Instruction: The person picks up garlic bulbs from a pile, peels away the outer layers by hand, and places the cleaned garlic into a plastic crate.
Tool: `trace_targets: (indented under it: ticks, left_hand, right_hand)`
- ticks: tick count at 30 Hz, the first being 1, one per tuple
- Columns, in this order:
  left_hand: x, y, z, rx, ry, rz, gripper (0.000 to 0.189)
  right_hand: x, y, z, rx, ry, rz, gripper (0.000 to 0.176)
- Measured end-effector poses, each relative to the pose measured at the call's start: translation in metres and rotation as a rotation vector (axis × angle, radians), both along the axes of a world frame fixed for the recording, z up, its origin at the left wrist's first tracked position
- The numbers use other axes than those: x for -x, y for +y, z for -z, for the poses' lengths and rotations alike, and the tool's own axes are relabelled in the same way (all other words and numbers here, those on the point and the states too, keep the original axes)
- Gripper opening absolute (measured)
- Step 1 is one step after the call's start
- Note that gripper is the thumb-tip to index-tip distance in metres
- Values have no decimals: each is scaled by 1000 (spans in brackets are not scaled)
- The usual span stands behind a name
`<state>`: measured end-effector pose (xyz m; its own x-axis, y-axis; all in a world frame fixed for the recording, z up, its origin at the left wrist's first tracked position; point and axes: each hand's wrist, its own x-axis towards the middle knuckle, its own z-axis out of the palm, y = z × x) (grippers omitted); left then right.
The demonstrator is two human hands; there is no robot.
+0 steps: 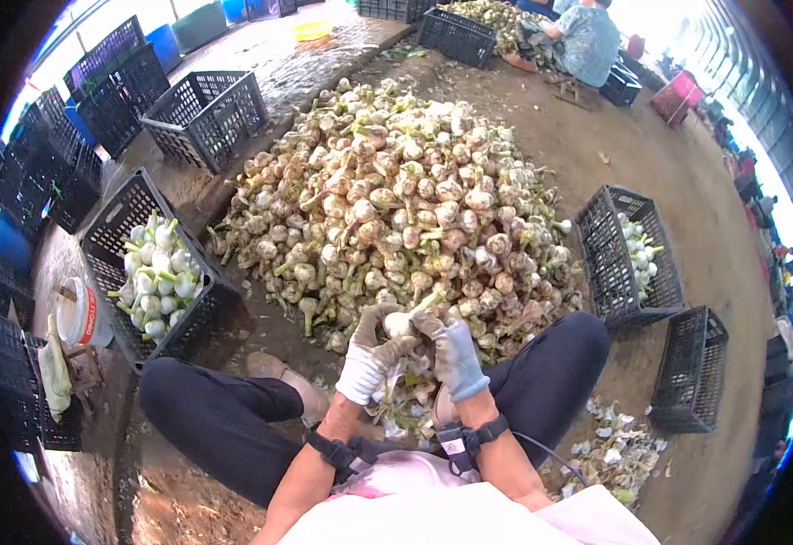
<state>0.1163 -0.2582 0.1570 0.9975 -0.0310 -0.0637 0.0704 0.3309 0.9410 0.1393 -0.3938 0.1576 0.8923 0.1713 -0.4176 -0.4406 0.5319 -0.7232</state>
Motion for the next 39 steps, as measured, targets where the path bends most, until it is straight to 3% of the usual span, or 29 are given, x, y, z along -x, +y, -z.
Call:
trace_targets:
  ticks: [10,15,17,18,19,20,21,22,23,25,27,28,29,31,33,34,35,36,37,39]
  left_hand:
    - [2,8,9,-34,142,10,43]
    - [-1,8,16,-105,31,-52,45]
    - [-3,7,14,-684,-456,-203,44]
    - [2,3,18,-191,-58,-133,44]
    - [-1,5,17,-219,-12,-197,31]
    - [-2,15,23,47,212,-153,26]
    - [-4,24,25,317,424,-106,24]
    - [-6,17,24,400,407,-182,33]
    - [-6,18,27,403,394,-188,33]
    - [-2,18,29,382,721,-215,42]
    - [-5,21,31,323,751,-172,49]
    - [-7,24,30,322,745,-152,47]
    - [-6,27,31,324,740,-137,46]
    - [-11,19,47,157,698,-212,41]
    - [-22,16,123,-265,245,-310,37]
    - [-20,8,96,-268,243,-303,37]
    - [-15,-5,69,-277,-27,-427,36]
    - [-11,-10,44,-282,-298,-547,35]
    - [-8,-2,40,-287,-297,-548,35]
    - [-2,18,37,40,299,-197,37]
  right_hand:
    - [1,-11,2,137,-189,-148,19]
    - [-3,-3,51,122,-189,-137,22]
    - [1,-3,63,97,-191,-104,24]
    - [5,-3,57,386,-459,-143,20]
    - [8,-4,54,672,-733,-183,17]
    - [5,7,67,237,-235,-74,17]
    - [4,10,67,241,-241,-87,17]
    - [2,12,66,524,-342,-136,17]
    - [0,16,64,806,-446,-176,17]
    - [-4,26,76,711,-500,-91,19]
    - [-4,23,82,651,-530,-87,19]
    - [1,17,56,475,-180,-193,19]
    - [2,12,57,476,-179,-202,19]
    - [6,4,59,169,-211,-355,20]
    - [7,-2,51,206,-278,-388,22]
    - [8,-3,53,523,-601,-356,23]
    - [8,-3,55,839,-921,-312,24]
    - [11,5,34,143,-260,-250,26]
    - [10,3,25,138,-259,-251,26]
    - [8,-8,16,278,-313,-384,27]
